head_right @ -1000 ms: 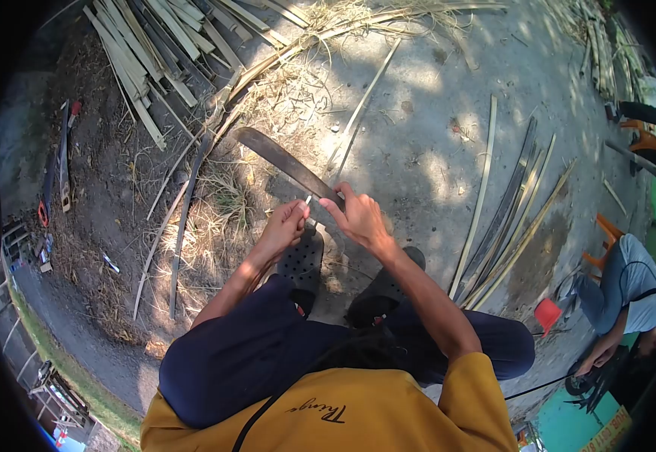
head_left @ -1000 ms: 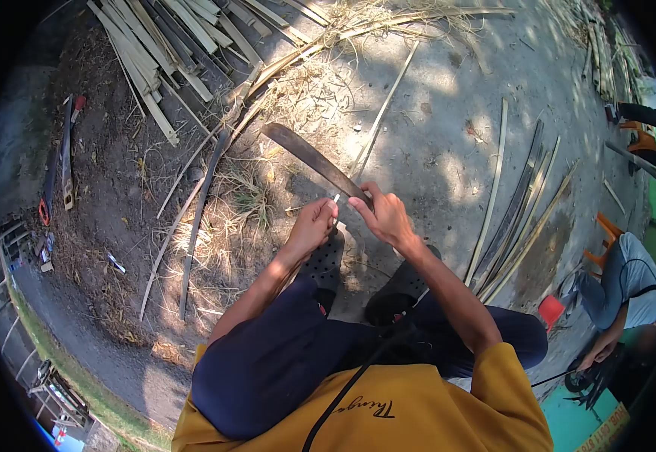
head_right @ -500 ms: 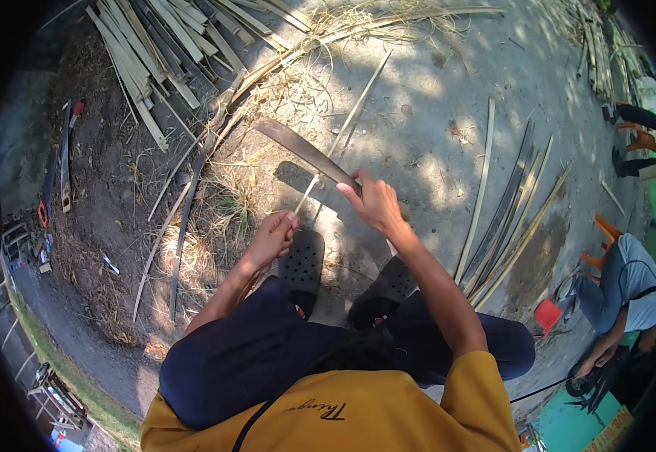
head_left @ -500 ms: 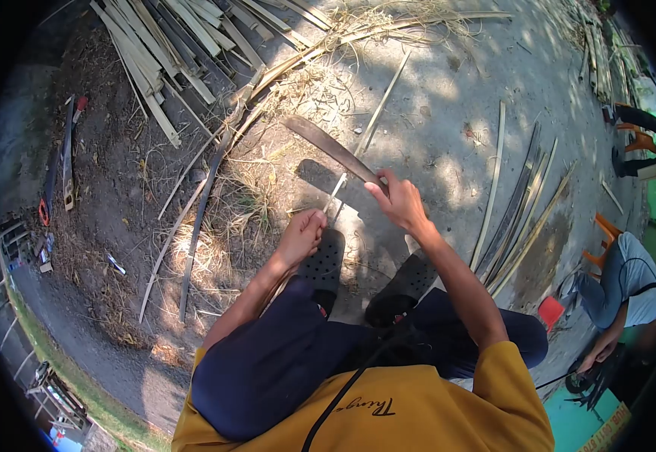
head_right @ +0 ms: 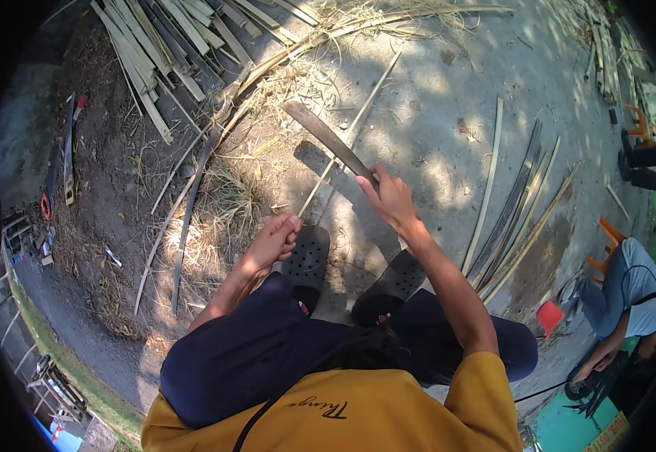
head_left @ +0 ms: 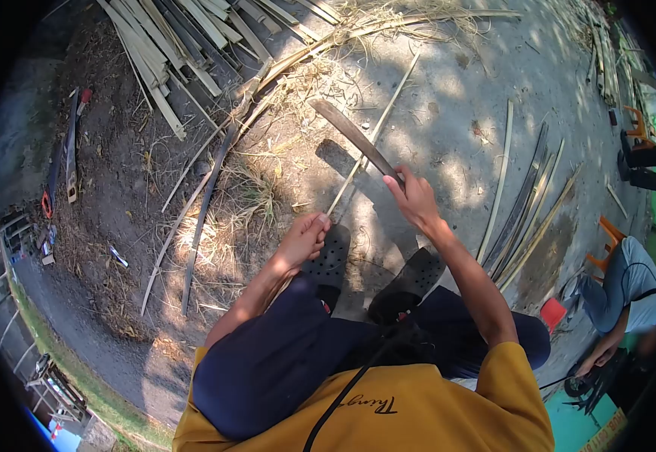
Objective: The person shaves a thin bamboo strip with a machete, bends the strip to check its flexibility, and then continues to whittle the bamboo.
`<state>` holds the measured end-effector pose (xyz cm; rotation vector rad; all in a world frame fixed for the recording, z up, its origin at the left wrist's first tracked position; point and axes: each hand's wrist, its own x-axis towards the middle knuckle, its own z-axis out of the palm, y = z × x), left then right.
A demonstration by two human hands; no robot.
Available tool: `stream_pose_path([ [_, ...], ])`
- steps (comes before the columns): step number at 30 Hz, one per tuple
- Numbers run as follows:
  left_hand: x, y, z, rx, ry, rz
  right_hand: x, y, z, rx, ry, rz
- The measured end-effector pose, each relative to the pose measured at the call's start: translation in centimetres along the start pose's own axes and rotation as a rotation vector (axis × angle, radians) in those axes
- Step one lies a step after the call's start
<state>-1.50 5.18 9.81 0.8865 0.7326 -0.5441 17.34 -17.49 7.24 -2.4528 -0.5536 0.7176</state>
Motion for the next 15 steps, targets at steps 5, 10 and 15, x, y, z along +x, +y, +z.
stream_pose_path([
  [5, 3.0, 1.1, 0.4, -0.132, -0.102, 0.003, -3.3, -2.7, 1.6, 0.248, -0.116, -0.057],
  [10, 3.8, 1.3, 0.6, -0.114, -0.044, -0.009, -3.4, -2.9, 1.8, 0.116, -0.175, -0.137],
  [15, 3.9, 1.4, 0.2, -0.134, -0.124, 0.02, -3.5, -3.2, 2.1, 0.139, -0.188, -0.082],
])
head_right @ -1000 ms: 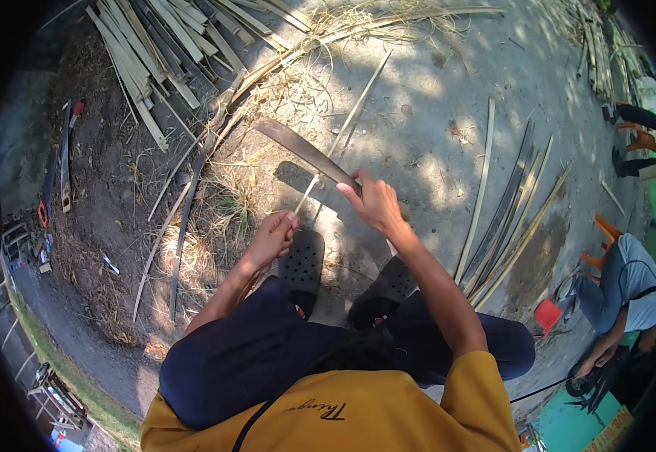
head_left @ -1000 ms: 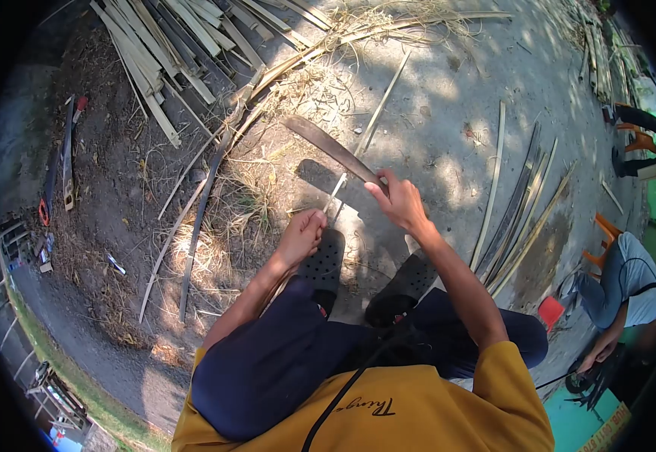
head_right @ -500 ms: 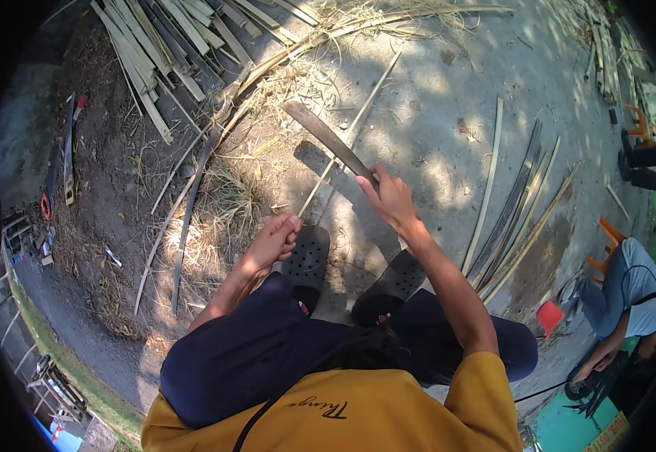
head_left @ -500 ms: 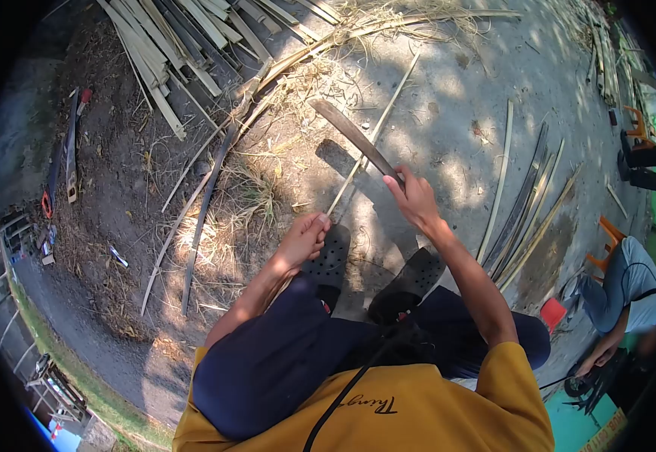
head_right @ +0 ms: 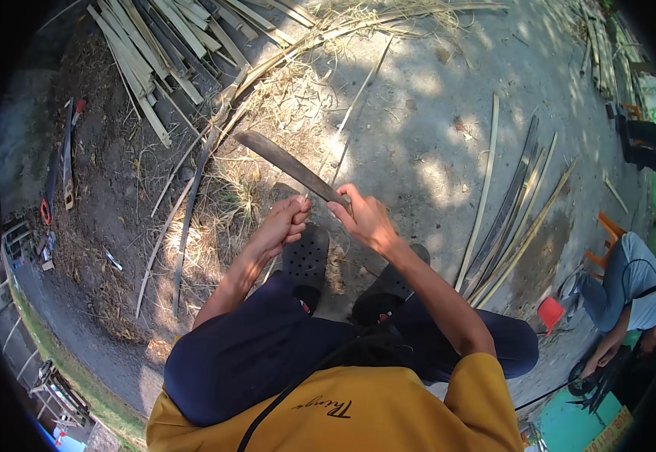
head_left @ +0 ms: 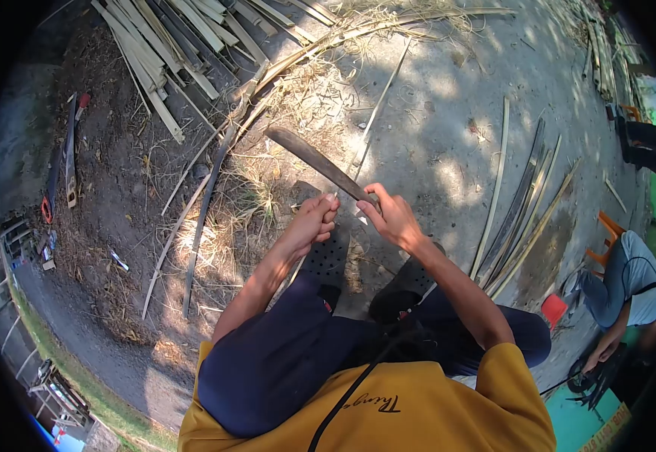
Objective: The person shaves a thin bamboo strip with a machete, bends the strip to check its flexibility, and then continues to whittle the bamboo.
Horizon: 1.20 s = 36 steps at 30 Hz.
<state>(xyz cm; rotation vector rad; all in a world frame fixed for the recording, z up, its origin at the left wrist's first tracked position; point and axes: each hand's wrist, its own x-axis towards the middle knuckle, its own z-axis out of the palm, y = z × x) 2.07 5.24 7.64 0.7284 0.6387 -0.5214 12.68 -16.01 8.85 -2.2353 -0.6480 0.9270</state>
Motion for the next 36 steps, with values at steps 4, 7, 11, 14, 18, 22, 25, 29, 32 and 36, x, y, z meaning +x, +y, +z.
stream_pose_path([
  [4, -0.9, -0.7, 1.0, 0.105, 0.059, 0.02, 0.6, 0.6, -1.2, -0.091, 0.029, -0.061],
  [7, -1.0, -0.7, 0.5, 0.123, 0.065, 0.004, 1.1, 0.6, -0.8, 0.0, 0.038, 0.028],
  [11, -1.0, -0.5, 0.2, 0.054, 0.025, 0.024, 0.6, 0.4, 0.0, -0.033, 0.042, -0.036],
  [14, -1.9, -1.0, -0.1, 0.092, 0.036, -0.024, 1.8, 0.4, -1.2, -0.049, 0.015, 0.053],
  [18, -1.6, -0.4, 0.0, 0.033, -0.005, -0.035, 1.0, 0.4, 0.0, 0.061, 0.056, 0.045],
  [22, -1.9, 0.0, -0.3, 0.008, 0.008, -0.025, 1.7, 0.6, -0.7, -0.045, 0.066, -0.132],
  [25, -2.3, 0.5, 0.0, 0.023, 0.006, -0.03, 2.5, 0.1, -1.8, -0.035, 0.016, 0.003],
  [29, -1.3, 0.8, 0.5, 0.03, 0.004, -0.035, 0.8, -0.2, 2.1, 0.061, 0.086, -0.149],
  [32, -1.5, 0.2, -0.2, 0.024, -0.014, 0.006, 1.4, -0.4, -0.1, -0.026, 0.006, -0.174],
  [36, -2.0, 1.0, -0.1, 0.05, 0.038, 0.015, 2.4, -0.4, -0.1, -0.134, 0.038, -0.239],
])
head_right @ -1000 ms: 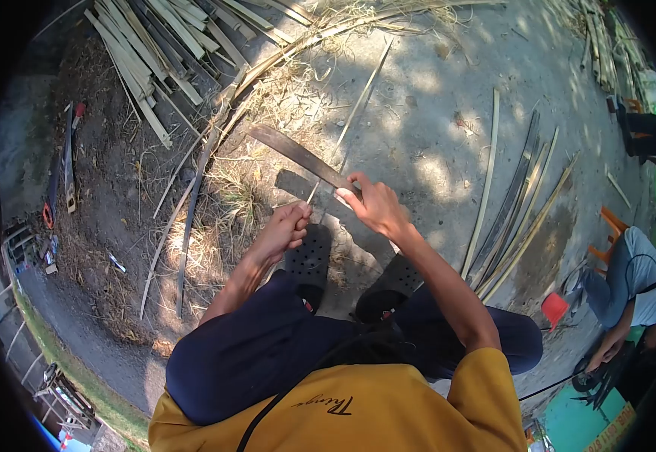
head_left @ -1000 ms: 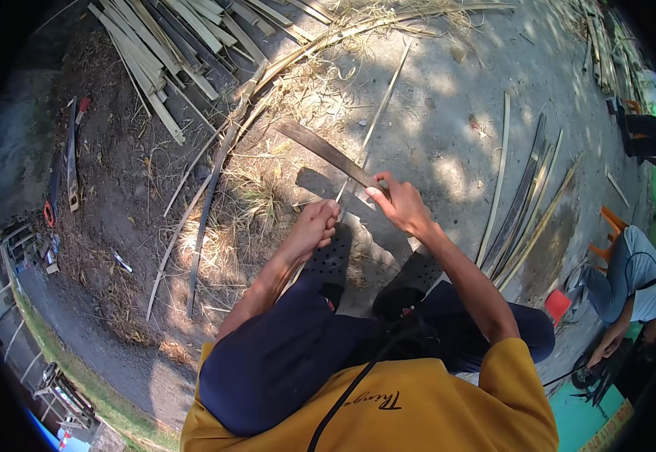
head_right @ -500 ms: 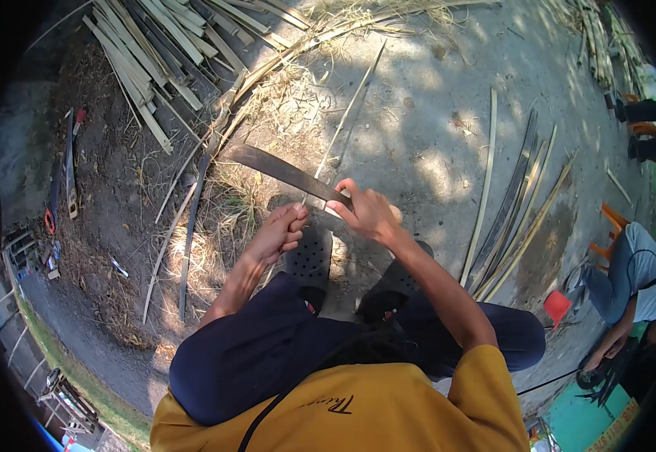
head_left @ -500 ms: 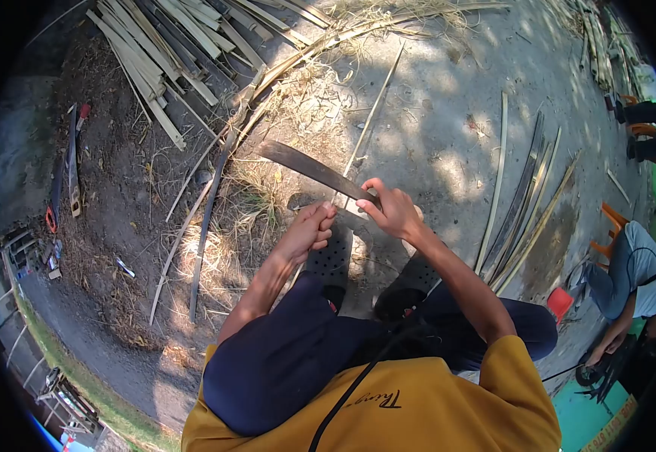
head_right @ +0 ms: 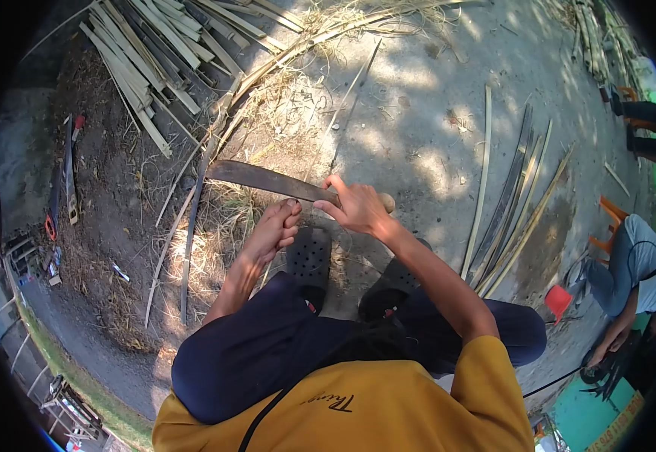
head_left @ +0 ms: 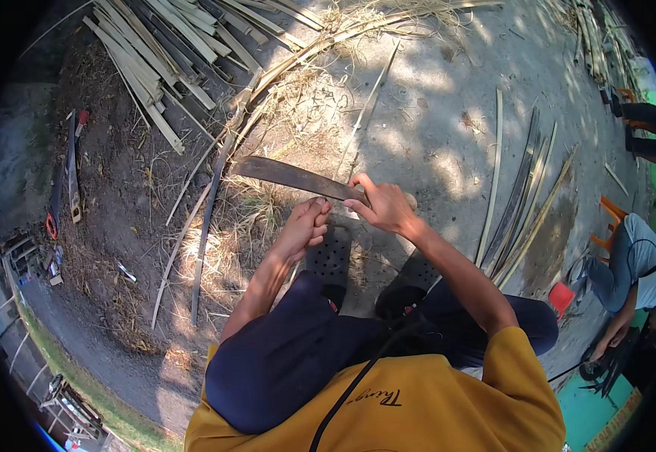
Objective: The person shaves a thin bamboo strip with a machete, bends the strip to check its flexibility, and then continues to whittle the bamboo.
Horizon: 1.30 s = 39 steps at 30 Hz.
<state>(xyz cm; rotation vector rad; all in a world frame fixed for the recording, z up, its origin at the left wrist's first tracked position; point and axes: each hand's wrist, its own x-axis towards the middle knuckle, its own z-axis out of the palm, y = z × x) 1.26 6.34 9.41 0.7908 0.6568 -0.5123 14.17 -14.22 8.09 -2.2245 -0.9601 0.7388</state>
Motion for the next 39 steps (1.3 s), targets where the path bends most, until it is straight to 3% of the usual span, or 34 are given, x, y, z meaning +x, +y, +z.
stream_pose_path([
  [13, -0.9, -0.3, -0.1, 0.012, 0.009, 0.023, 0.4, 0.0, 0.2, -0.001, 0.049, -0.022],
  [15, -2.7, -1.2, -0.1, -0.029, 0.013, -0.077, 1.4, 2.1, -0.9, -0.02, 0.242, 0.088],
  [16, -3.9, -1.5, -0.3, -0.022, 0.021, -0.082, 2.3, 2.8, -3.3, 0.073, 0.176, 0.329],
  [17, -4.8, -1.4, -0.5, -0.025, 0.043, -0.087, 2.9, 4.7, -4.7, 0.106, 0.209, 0.387],
  [20, -3.4, -1.2, -0.8, -0.031, 0.026, -0.062, 1.8, 5.6, -5.1, 0.092, 0.364, 0.321],
  [27, 0.1, 0.7, -0.5, -0.021, 0.024, -0.02, -0.9, -1.6, -4.9, 0.183, 0.184, 0.206],
  [32, 1.7, -0.5, 0.3, -0.032, -0.017, -0.031, -2.5, -0.5, -0.5, 0.173, 0.05, 0.208],
  [39, 2.0, -1.2, 1.0, -0.011, 0.0, -0.045, -2.0, -0.9, 1.0, 0.084, 0.078, 0.186],
])
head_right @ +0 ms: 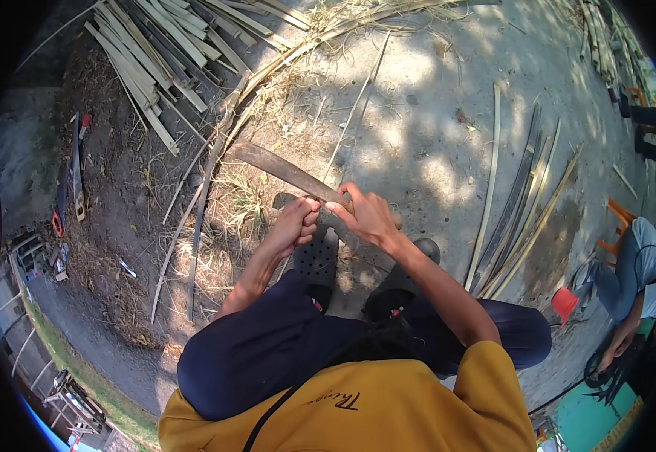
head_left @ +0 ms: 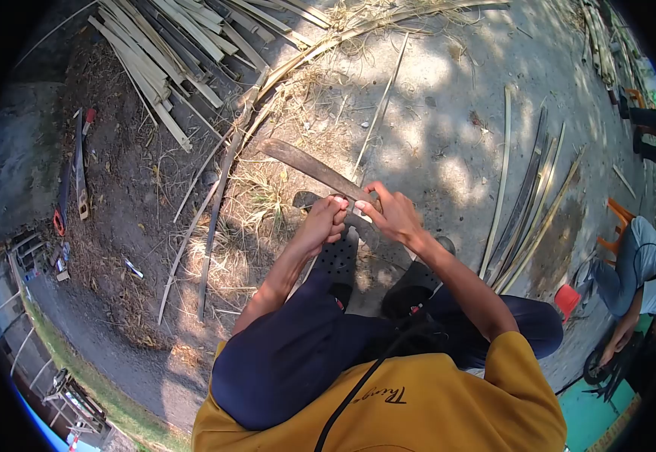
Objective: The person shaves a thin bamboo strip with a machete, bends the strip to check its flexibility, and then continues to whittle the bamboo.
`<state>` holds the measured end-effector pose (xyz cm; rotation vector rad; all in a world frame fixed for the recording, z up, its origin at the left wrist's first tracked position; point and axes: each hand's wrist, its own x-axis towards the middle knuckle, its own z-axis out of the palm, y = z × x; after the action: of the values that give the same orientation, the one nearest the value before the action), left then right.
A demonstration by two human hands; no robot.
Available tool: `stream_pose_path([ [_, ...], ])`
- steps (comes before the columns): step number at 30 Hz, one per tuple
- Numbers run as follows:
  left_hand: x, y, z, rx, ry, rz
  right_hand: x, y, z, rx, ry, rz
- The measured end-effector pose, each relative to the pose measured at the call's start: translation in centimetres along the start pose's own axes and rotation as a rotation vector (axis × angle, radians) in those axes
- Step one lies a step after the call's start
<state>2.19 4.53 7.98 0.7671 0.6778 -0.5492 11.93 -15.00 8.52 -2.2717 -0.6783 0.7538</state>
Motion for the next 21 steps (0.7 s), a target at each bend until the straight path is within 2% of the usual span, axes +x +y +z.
stream_pose_path([
  [5, -1.0, -0.5, -0.3, 0.02, -0.02, -0.021, 2.4, 0.5, -1.4, 0.05, 0.056, 0.078],
  [7, -0.5, 0.1, -0.1, 0.045, -0.043, 0.038, 1.5, -0.3, -0.9, 0.047, -0.022, 0.075],
  [8, -0.2, 0.3, -0.2, 0.083, -0.017, 0.02, 0.9, 0.0, 0.0, 0.048, -0.015, 0.012],
  [11, -0.7, -0.5, -0.2, 0.028, 0.019, 0.021, 2.1, 1.2, -0.4, -0.002, -0.018, -0.011],
  [13, -0.8, -0.4, -0.3, 0.044, 0.031, 0.051, 2.7, 0.6, -1.0, 0.009, -0.072, 0.044],
  [15, -1.0, -0.1, -0.5, 0.131, 0.055, 0.077, 3.2, 0.2, -1.2, -0.052, -0.083, 0.01],
  [21, -1.3, -0.3, 0.0, 0.107, 0.063, 0.102, 2.2, 0.0, -0.6, -0.026, -0.047, -0.039],
])
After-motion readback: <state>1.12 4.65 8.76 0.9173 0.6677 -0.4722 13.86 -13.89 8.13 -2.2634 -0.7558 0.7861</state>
